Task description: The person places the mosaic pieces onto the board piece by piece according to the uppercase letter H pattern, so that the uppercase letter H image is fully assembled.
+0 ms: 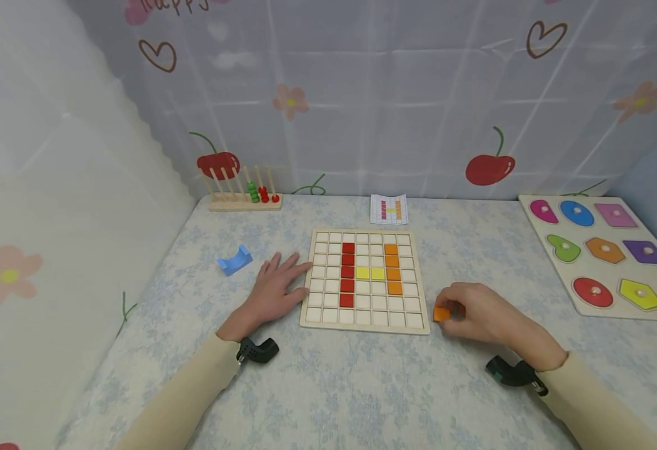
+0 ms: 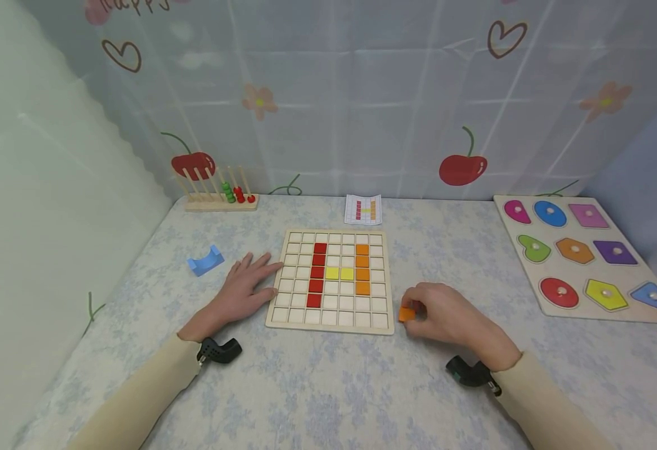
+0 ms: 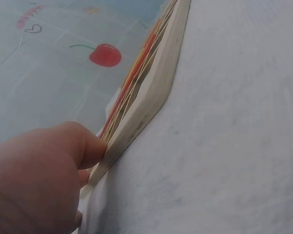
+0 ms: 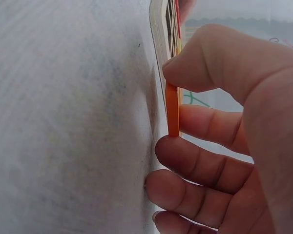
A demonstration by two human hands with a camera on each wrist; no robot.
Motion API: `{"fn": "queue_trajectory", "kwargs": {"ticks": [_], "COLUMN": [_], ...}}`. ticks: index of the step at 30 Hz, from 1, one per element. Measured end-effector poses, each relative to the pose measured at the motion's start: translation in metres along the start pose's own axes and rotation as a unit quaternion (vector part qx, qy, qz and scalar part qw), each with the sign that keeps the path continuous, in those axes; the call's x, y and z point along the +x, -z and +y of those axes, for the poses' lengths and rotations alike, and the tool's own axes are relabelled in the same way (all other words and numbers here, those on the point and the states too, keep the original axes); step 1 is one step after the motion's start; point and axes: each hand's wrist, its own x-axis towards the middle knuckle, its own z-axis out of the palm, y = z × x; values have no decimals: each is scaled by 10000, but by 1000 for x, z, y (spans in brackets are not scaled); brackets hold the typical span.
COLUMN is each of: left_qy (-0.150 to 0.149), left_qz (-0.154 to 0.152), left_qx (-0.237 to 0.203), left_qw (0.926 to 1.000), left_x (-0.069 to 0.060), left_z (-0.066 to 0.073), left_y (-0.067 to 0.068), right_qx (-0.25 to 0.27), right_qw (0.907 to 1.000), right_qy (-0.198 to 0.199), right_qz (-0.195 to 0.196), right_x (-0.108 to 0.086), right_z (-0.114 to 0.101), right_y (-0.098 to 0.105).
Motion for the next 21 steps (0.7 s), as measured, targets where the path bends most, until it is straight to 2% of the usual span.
{"fn": "queue_trajectory", "kwargs": {"ticks": [8,14,21], "left_qy": [-26,-29,5], "left_qz": [9,-21,-3], "left_qx": [-3,22,68], "left_qw": [10000,10000,10000], "left_x": [0,1,0], "left_z": [0,0,0], "left_y": [0,-1,-1], "right_qx": [-2,-73,-45], "right_qw": [10000,9999,10000], "right_qy": [-8,-106,-19], "right_qz": [72,11,-62], "right_x": [0,2,10], "right_z": [0,-1,-7], "right_y": [-2,-1,0]}}
